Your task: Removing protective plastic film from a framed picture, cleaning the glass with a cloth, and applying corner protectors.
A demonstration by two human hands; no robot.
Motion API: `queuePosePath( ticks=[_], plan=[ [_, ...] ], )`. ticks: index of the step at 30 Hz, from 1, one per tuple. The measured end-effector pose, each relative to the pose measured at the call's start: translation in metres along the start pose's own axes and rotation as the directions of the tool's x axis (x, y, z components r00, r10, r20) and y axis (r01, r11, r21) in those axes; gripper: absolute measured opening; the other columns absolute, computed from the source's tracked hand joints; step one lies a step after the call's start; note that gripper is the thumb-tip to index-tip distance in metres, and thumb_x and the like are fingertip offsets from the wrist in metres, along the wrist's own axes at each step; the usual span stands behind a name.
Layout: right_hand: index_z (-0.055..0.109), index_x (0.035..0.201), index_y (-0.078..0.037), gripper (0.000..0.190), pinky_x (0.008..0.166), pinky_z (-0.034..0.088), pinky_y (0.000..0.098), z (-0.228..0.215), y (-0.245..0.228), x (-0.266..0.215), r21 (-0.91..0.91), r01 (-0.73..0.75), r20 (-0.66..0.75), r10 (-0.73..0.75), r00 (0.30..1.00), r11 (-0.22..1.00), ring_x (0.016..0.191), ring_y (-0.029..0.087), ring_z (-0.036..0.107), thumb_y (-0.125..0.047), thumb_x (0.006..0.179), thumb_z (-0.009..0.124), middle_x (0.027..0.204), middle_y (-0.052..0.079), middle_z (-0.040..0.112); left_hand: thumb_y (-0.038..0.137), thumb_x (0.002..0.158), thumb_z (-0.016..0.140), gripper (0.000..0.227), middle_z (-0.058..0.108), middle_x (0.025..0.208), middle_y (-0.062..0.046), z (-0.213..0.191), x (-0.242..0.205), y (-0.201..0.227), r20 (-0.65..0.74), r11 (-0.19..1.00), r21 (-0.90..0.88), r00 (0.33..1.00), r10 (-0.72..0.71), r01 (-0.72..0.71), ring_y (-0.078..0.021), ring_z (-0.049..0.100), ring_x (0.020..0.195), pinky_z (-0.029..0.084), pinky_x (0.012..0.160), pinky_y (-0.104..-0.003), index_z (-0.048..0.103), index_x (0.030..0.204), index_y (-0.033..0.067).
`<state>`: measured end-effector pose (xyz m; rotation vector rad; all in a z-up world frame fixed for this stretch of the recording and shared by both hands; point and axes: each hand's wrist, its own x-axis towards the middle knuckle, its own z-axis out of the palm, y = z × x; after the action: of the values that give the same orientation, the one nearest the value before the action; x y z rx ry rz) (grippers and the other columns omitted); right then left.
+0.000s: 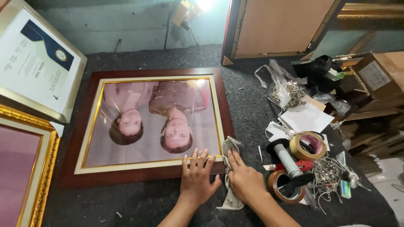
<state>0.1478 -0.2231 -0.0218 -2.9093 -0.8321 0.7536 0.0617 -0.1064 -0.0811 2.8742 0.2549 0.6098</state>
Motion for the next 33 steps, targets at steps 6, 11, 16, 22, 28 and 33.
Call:
queuePosePath(
  ticks=[6, 11, 16, 22, 28, 33],
  plan=[
    [0.015, 0.139, -0.028, 0.058, 0.083, 0.042, 0.0451, -0.035, -0.01, 0.065, 0.039, -0.063, -0.008, 0.063, 0.998, 0.997, 0.101, 0.034, 0.054, -0.031, 0.081, 0.025, 0.146, -0.014, 0.01, 0.041, 0.065, 0.057, 0.057, 0.047, 0.122, -0.008, -0.002, 0.002, -0.002, 0.036, 1.0, -0.015, 0.999, -0.004, 0.004, -0.0349, 0.037, 0.116, 0.027, 0.09, -0.059, 0.051, 0.115, 0.0162],
    [0.017, 0.139, -0.022, 0.063, 0.089, 0.039, 0.0441, -0.042, -0.015, 0.1, 0.089, -0.001, -0.088, 0.009, 0.996, 0.996, 0.113, 0.031, 0.047, -0.029, 0.077, 0.029, 0.147, -0.008, 0.011, 0.041, 0.061, 0.061, 0.056, 0.048, 0.12, -0.006, -0.002, 0.0, -0.001, -0.023, 1.0, 0.002, 1.0, 0.01, -0.01, -0.0342, 0.039, 0.116, 0.027, 0.09, -0.058, 0.053, 0.111, 0.0176],
    [0.015, 0.138, -0.021, 0.06, 0.084, 0.041, 0.0478, -0.027, -0.013, 0.038, 0.051, -0.047, -0.028, 0.048, 0.998, 0.998, 0.104, 0.036, 0.052, -0.031, 0.081, 0.031, 0.147, -0.007, 0.01, 0.051, 0.07, 0.05, 0.057, 0.047, 0.123, -0.008, 0.002, 0.0, -0.003, -0.066, 0.999, -0.03, 0.997, 0.03, -0.032, -0.036, 0.038, 0.116, 0.027, 0.09, -0.058, 0.052, 0.114, 0.0154],
    [0.012, 0.139, -0.026, 0.061, 0.079, 0.043, 0.0457, -0.022, -0.008, 0.046, 0.066, -0.079, -0.003, 0.079, 0.997, 0.995, 0.096, 0.033, 0.057, -0.032, 0.08, 0.029, 0.147, -0.013, 0.006, 0.054, 0.053, 0.073, 0.076, 0.043, 0.125, -0.005, 0.005, 0.004, -0.006, 0.085, 1.0, -0.014, 0.996, -0.006, 0.007, -0.0336, 0.031, 0.119, 0.023, 0.091, -0.058, 0.048, 0.115, 0.0183],
    [0.012, 0.141, -0.021, 0.068, 0.093, 0.034, 0.0428, -0.073, -0.021, 0.178, 0.172, -0.032, -0.079, 0.047, 0.996, 0.985, 0.116, 0.034, 0.043, -0.029, 0.075, 0.027, 0.149, -0.006, 0.004, 0.052, 0.061, 0.06, 0.058, 0.048, 0.12, -0.003, 0.011, 0.004, -0.005, -0.069, 1.0, 0.011, 0.998, -0.006, 0.007, -0.0296, 0.037, 0.117, 0.026, 0.089, -0.053, 0.053, 0.11, 0.0217],
    [0.011, 0.141, -0.019, 0.066, 0.095, 0.032, 0.0428, -0.092, -0.029, 0.188, 0.191, -0.05, -0.084, 0.067, 0.994, 0.98, 0.119, 0.033, 0.04, -0.025, 0.076, 0.027, 0.149, -0.006, 0.003, 0.053, 0.055, 0.061, 0.059, 0.05, 0.118, -0.002, 0.024, 0.008, -0.01, -0.149, 1.0, 0.026, 0.989, 0.004, 0.0, -0.029, 0.042, 0.113, 0.031, 0.086, -0.052, 0.056, 0.106, 0.023]
  ],
)
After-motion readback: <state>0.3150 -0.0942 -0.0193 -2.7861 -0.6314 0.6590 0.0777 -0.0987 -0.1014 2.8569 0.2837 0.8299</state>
